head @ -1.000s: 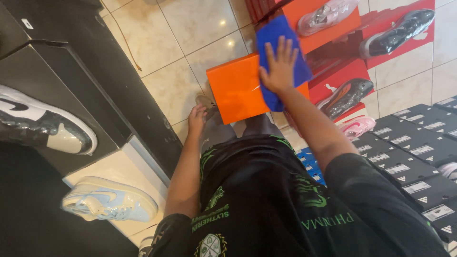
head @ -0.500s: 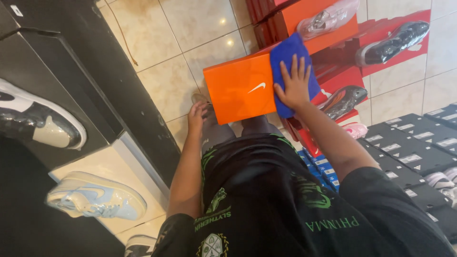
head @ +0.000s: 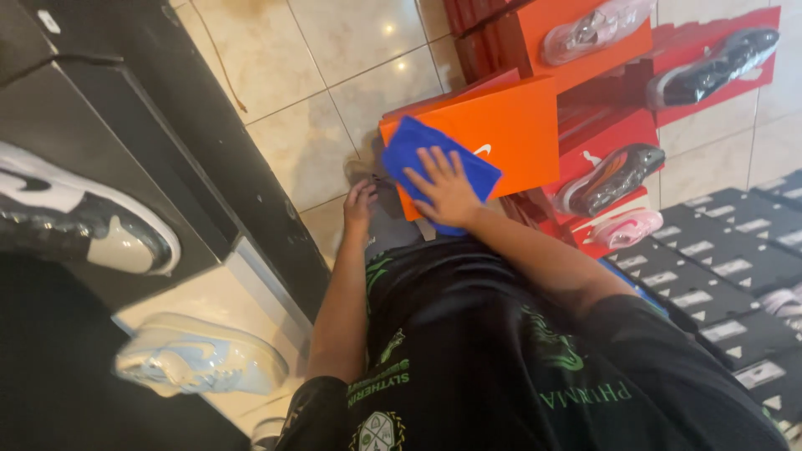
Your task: The recorder cleans multiple shoeboxes and a shoe using a blue cloth.
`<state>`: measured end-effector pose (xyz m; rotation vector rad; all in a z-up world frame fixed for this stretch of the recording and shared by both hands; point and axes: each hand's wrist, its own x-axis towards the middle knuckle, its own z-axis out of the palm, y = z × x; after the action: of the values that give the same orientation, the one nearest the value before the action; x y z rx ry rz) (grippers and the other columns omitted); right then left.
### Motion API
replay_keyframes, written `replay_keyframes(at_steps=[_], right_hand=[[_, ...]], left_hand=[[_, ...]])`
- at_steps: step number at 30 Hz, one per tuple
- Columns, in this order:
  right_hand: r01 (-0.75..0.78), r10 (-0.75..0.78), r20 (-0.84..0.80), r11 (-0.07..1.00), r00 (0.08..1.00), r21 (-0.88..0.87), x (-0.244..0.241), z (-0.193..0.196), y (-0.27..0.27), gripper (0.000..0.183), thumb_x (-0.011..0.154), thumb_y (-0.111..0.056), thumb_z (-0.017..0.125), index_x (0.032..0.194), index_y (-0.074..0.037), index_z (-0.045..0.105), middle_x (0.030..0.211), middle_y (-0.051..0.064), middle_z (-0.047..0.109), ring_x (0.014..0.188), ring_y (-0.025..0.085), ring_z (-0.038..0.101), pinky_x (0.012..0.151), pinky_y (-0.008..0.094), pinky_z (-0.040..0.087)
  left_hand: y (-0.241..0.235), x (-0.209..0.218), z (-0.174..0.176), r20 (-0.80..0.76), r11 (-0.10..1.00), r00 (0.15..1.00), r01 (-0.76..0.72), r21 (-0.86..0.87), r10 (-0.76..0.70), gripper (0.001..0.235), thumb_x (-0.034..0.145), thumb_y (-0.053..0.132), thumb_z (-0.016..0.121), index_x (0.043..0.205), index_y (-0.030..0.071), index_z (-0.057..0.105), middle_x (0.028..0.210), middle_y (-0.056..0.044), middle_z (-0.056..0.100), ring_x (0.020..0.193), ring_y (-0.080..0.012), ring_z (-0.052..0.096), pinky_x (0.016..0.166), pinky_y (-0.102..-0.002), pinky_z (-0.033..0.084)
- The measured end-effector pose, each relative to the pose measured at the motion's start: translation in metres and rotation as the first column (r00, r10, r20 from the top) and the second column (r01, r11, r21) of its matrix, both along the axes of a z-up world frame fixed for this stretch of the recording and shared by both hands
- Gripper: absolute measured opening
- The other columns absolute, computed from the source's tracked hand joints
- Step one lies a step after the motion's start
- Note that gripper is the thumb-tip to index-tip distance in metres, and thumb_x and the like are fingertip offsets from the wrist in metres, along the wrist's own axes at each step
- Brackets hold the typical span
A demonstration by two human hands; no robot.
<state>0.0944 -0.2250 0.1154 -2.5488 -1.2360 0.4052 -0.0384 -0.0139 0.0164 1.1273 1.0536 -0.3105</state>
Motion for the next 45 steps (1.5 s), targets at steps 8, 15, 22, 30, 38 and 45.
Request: replay_keyframes(at_steps=[8,15,22,30,38,45], right_hand=[[0.537,-0.535,0.053,0.834,0.843,-0.126,0.086,0.024,-0.089,0.074,0.103,-0.053,0.049,0.165,-0.014,0.034,0.167,0.028,0.009,0.152,0.053,0.003,0.117,0.075,0.006],[0.346,-0.349,-0.028,0.935,0.937,-0.077,0.075,0.009,0.042,0.071,0.106,-0.061,0.026,0.167,-0.025,0.025,0.171,0.018,0.009,0.157,0.043,0.001,0.122,0.068,-0.003],[0.085,-0.085,-0.054,0.996,0.995,-0.014,0.045,0.015,-0.045,0.061,0.104,-0.046,0.049,0.159,-0.021,0.042,0.168,0.02,0.023,0.155,0.044,0.019,0.121,0.066,0.013],[0.146,-0.147,0.112,0.989,0.983,0.017,0.214,0.024,-0.101,0.045,0.1,-0.044,0.049,0.118,-0.008,0.068,0.097,0.015,0.069,0.088,0.04,0.061,0.079,0.051,0.044],[-0.253,-0.324,-0.571,0.659,0.754,-0.708,0.233,0.019,0.108,0.082,0.092,-0.067,0.037,0.14,-0.005,0.059,0.148,0.021,0.054,0.134,0.04,0.054,0.106,0.052,0.043],[-0.221,-0.12,-0.711,0.903,0.693,-0.368,0.205,-0.033,0.104,0.066,0.09,-0.069,0.039,0.123,-0.022,0.072,0.131,0.008,0.068,0.129,0.039,0.058,0.112,0.051,0.042]], left_hand=[[0.032,0.029,0.027,-0.07,0.975,0.973,0.217,-0.037,-0.219,0.046,0.1,0.036,0.049,0.14,0.016,0.059,0.135,-0.009,0.068,0.124,-0.0286,0.064,0.096,-0.052,0.044],[-0.011,0.078,0.035,0.298,0.985,0.945,0.097,0.14,-0.135,0.062,0.105,0.05,0.04,0.148,0.006,0.049,0.147,-0.015,0.055,0.138,-0.0287,0.052,0.108,-0.039,0.046],[-0.068,0.122,0.037,0.385,0.871,0.923,-0.176,0.459,-0.017,0.045,0.108,0.033,0.042,0.141,0.004,0.051,0.134,-0.017,0.063,0.124,-0.0282,0.062,0.109,-0.038,0.046],[-0.069,0.155,0.133,-0.356,0.839,0.934,0.218,0.498,-0.032,0.083,0.08,0.064,0.063,0.15,0.026,0.04,0.139,-0.008,0.064,0.121,-0.0368,0.064,0.094,-0.052,0.052],[-0.073,0.149,0.101,-0.368,0.785,0.93,0.232,0.575,-0.006,0.077,0.08,0.068,0.061,0.142,0.024,0.047,0.127,-0.011,0.07,0.111,-0.0408,0.067,0.088,-0.055,0.051],[-0.082,0.132,0.06,-0.41,0.695,0.912,0.313,0.647,-0.029,0.062,0.092,0.067,0.062,0.14,0.033,0.044,0.127,-0.009,0.071,0.109,-0.0406,0.071,0.094,-0.06,0.055]])
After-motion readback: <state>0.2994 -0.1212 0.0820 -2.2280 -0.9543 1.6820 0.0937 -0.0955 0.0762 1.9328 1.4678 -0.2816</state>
